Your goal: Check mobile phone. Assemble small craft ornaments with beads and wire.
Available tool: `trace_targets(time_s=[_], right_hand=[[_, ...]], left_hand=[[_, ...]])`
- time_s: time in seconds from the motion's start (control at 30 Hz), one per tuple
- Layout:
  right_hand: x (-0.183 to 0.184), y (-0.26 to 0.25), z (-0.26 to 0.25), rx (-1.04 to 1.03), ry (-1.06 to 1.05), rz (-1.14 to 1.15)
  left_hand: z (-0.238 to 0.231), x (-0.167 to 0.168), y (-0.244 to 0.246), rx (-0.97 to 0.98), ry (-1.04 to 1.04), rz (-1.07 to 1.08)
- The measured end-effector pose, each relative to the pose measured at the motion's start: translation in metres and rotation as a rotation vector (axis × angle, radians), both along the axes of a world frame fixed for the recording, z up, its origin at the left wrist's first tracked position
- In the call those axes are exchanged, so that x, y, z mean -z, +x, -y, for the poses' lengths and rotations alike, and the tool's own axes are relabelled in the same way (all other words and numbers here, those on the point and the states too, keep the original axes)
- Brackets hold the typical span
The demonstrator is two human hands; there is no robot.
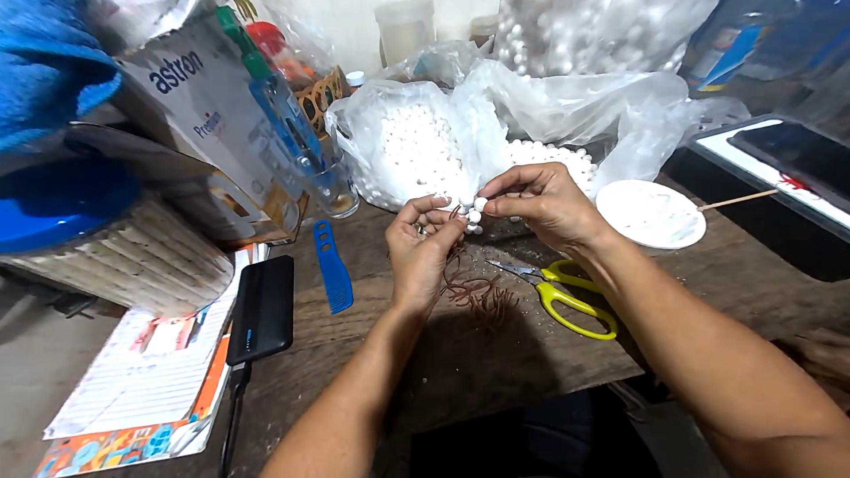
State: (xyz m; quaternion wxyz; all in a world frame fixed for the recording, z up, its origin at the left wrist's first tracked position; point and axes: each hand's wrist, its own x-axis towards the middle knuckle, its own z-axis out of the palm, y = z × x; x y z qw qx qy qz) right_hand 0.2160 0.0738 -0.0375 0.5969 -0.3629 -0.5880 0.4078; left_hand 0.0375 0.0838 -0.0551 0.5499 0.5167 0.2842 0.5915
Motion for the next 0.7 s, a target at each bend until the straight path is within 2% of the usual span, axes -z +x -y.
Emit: trace_targets(time_s=[0.7], right_hand=[[-0.0002,0.0015,-0.002,-0.051,-0.097,0.004]], left_hand=[[0.0006,0.0005,-0.0005,-0.073,0.115,-0.092]])
